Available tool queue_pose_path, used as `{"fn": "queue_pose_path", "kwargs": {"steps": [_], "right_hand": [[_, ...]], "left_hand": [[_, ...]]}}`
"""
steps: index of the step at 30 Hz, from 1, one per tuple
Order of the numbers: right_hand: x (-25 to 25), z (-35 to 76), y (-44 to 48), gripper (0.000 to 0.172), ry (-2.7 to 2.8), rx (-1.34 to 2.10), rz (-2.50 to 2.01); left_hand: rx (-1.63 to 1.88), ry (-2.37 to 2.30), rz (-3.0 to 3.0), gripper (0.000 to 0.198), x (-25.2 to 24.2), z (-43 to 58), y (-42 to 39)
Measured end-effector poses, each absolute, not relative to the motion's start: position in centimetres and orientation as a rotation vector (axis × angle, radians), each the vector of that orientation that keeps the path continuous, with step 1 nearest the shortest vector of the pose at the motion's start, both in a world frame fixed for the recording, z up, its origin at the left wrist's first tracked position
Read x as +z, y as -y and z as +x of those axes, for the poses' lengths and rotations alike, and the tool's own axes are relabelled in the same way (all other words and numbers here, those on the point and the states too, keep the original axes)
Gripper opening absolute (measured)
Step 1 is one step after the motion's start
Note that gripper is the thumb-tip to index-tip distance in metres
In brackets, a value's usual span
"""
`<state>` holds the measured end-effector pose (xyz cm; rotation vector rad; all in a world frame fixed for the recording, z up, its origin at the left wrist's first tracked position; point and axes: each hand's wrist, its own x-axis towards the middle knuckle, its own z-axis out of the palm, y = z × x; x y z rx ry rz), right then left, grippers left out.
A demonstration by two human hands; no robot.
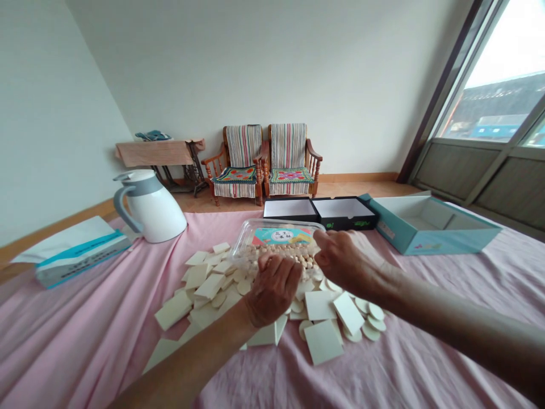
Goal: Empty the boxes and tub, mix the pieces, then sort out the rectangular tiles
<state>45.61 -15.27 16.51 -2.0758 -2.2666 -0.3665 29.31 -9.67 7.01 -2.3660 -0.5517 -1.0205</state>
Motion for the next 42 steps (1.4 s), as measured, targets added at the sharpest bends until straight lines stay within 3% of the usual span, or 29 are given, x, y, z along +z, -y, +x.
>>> {"fn": "queue_pose_path", "kwargs": {"steps": [7,12,17,22,25,34,42], "right_hand": [[19.3,46.9,14.2,0.016,2.329,-0.44,-1.883],[18.0,50.3,14.0,0.028,2.202,0.068,-1.591],[12.8,51.8,14.9,0.027,1.717,0.428,-1.538],[8.7,49.6,14.9,0.05,1.421,0.821,-1.533],[8.5,48.0,14.6,0.053,1.366,0.936,-1.528],[9.8,46.7,14.8,0.034,1.463,0.806,-1.663],[9.6,46.3,14.7,0.03,1.48,0.73,-1.7]], "left_hand": [[-1.043,0.578,-2.368,0.011,7.5,29.3,10.1],[-1.039,0.492,-2.384,0.021,7.5,28.0,9.9],[-1.152,0.378,-2.454,0.028,8.0,25.6,9.4],[-1.222,0.393,-2.436,0.014,9.2,24.8,8.6],[-1.218,0.63,-2.401,0.009,9.9,24.4,7.9],[-0.884,0.944,-2.516,0.045,11.0,20.3,5.1],[-1.002,1.0,-2.395,0.048,8.6,19.9,4.7]]}}
